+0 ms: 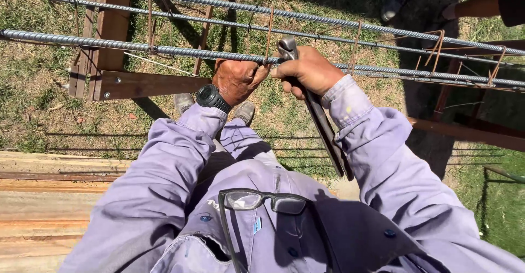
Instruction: The person ties a rebar cage using a wire tying tool and wire. They wrap wire around the intersections of the rebar and twist it to secure the structure. The person works on a wooden platform outdoors.
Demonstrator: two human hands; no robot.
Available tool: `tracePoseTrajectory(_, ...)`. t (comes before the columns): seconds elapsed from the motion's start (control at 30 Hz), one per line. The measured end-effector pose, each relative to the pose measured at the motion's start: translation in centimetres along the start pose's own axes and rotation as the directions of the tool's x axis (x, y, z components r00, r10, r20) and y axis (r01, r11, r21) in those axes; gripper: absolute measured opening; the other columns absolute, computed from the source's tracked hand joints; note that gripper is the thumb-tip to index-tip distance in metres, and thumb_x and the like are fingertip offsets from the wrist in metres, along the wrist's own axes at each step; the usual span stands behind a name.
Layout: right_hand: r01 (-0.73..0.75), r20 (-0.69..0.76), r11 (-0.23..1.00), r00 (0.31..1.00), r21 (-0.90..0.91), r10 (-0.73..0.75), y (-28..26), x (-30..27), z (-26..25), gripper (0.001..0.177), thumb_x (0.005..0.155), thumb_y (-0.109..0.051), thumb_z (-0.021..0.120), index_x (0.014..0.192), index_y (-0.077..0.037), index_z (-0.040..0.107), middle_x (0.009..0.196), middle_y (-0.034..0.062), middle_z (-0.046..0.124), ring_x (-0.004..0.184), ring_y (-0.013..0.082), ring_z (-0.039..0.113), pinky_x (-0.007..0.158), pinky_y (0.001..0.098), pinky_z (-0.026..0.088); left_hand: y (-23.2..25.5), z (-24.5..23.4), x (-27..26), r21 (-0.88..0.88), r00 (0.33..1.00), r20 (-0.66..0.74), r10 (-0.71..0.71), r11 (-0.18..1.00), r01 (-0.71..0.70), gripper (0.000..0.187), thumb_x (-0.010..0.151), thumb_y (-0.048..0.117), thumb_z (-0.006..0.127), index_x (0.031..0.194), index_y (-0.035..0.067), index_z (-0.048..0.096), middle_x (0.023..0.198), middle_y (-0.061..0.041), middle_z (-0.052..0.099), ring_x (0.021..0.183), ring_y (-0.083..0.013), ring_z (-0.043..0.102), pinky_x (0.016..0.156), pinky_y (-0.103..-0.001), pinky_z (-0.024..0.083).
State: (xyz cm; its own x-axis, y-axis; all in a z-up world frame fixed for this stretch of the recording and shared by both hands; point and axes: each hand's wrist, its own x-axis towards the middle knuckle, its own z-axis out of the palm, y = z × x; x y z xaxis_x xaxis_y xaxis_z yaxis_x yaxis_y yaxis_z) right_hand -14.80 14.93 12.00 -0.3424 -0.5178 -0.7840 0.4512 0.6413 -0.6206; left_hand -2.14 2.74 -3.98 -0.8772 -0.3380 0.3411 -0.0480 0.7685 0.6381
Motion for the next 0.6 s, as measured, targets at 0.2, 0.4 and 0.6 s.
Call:
tracePoseTrajectory(0.2,0.010,0.019,0.825,1.000,0.565,-0.025,2.2,1.7,-0.2,0.027,0.084,-0.010,0.067,0.111,-0.006,0.067,0.060,-0.0009,0.058,0.036,0.0003,0.047,0.038,0.0162,0.039,3.3,-3.7,2.1,-0.065,1.000,-0.027,-0.004,0.998,0.002,0.031,0.095,0.026,0.066,0.065,0.016,0.063,0.048,-0.008,0.055,0.048,-0.0301,0.064,0.046,-0.037,0.051)
tracePoseTrajectory(0.4,0.145,0.039,0.767,0.975,0.625,-0.217,5.1,2.2,0.3,0.046,0.087,-0.013,0.064,0.133,-0.009,0.061,0.066,0.0016,0.051,0.039,0.0047,0.047,0.044,0.0225,0.044,3.3,-3.4,-0.1,0.017,0.996,0.058,-0.071,0.997,0.070,0.030,0.098,0.031,0.064,0.072,0.016,0.060,0.052,-0.005,0.057,0.052,-0.0248,0.066,0.050,-0.036,0.052)
tracePoseTrajectory(0.6,0.219,0.063,0.715,0.936,0.664,-0.345,4.3,1.6,0.6,0.043,0.088,-0.012,0.064,0.130,-0.003,0.058,0.072,0.0029,0.054,0.040,0.0029,0.048,0.044,0.0223,0.046,8.5,-11.3,1.4,-0.181,0.862,0.418,-0.288,0.903,0.389,0.038,0.101,0.014,0.055,0.136,-0.001,0.049,0.073,-0.031,0.068,0.072,-0.0490,0.071,0.069,-0.060,0.054)
